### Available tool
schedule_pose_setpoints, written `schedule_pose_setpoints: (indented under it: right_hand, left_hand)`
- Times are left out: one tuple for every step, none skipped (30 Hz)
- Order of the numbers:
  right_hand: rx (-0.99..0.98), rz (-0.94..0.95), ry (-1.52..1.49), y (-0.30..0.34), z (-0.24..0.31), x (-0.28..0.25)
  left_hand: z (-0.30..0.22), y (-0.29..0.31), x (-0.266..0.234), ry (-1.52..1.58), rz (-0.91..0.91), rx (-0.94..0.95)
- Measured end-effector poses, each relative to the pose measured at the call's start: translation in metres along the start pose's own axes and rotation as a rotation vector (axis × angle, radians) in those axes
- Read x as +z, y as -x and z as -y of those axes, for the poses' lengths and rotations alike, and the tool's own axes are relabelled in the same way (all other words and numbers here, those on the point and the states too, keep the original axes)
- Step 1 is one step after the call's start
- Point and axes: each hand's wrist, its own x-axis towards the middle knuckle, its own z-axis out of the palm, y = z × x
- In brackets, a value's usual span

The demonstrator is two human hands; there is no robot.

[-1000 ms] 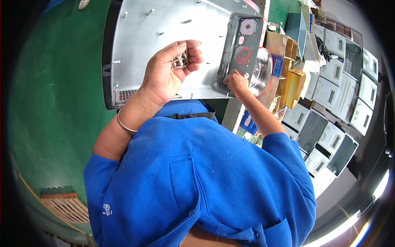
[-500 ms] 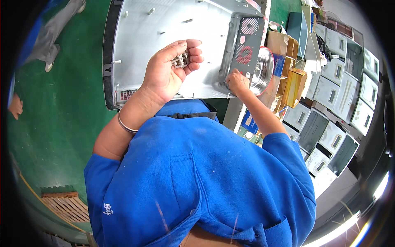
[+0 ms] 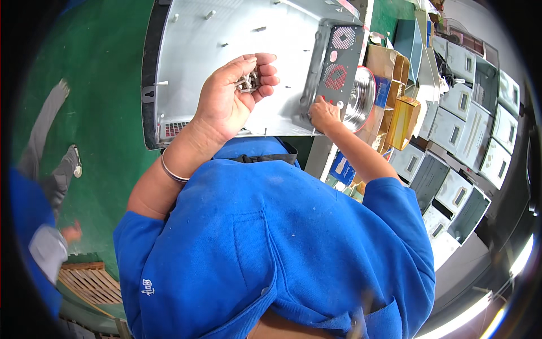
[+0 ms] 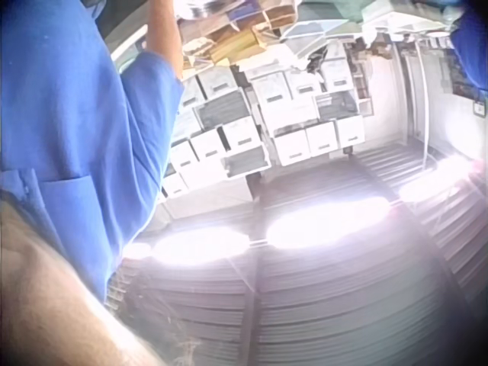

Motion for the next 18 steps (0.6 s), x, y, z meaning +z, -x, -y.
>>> schedule_pose_setpoints:
  right_hand:
    - [-0.015,0.006,0.018,-0.001,-0.001,0.002]
    - [-0.030,0.013,0.037,-0.002,-0.001,0.003]
    - [-0.029,0.026,0.050,-0.002,-0.001,0.003]
    - [-0.028,0.038,0.064,-0.001,0.001,0.000]
    - [-0.026,0.050,0.078,0.000,0.002,-0.002]
    - [-0.033,0.053,0.083,-0.001,0.002,-0.001]
    - [-0.040,0.055,0.089,-0.002,0.002,0.001]
    - [-0.047,0.057,0.094,-0.002,0.001,0.002]
    - [-0.054,0.063,0.083,-0.002,0.000,0.001]
    - [-0.063,0.070,0.070,-0.001,0.000,-0.001]
    - [-0.071,0.077,0.056,0.000,0.000,-0.003]
    - [-0.066,0.075,0.053,0.001,0.001,-0.005]
    - [-0.062,0.071,0.049,0.002,0.003,-0.009]
    - [-0.058,0.068,0.045,0.002,0.004,-0.010]
    - [-0.064,0.043,0.040,0.001,0.004,-0.008]
    - [-0.068,0.019,0.033,0.000,0.001,-0.003]
    - [-0.072,-0.006,0.026,-0.002,-0.001,0.001]
    - [-0.089,-0.027,0.034,-0.004,-0.003,0.006]
  left_hand:
    - [-0.001,0.000,0.000,-0.001,-0.001,0.002]
    - [-0.001,0.000,0.000,-0.002,-0.001,0.004]
    - [-0.002,0.001,0.002,-0.002,-0.017,0.005]
    - [-0.003,0.001,0.004,-0.002,-0.033,0.006]
    - [-0.003,0.002,0.006,-0.001,-0.048,0.007]
    - [-0.003,0.001,0.004,0.004,-0.031,0.005]
    - [-0.003,0.001,0.001,0.010,-0.014,0.003]
    - [-0.003,0.000,-0.001,0.015,0.004,0.001]
    - [-0.003,0.000,-0.001,0.011,-0.002,0.001]
    - [-0.003,0.000,-0.001,0.007,-0.010,0.000]
    - [-0.003,0.001,0.000,0.003,-0.018,-0.001]
    - [-0.003,0.001,0.000,0.006,-0.030,0.001]
    - [-0.003,0.001,0.001,0.008,-0.041,0.004]
    - [-0.003,0.002,0.002,0.010,-0.053,0.007]
    - [-0.003,0.002,0.002,0.008,-0.056,0.006]
    - [-0.003,0.002,0.002,0.004,-0.059,0.002]
    - [-0.002,0.002,0.002,0.000,-0.062,-0.001]
    - [-0.002,0.003,0.001,-0.003,-0.053,-0.003]
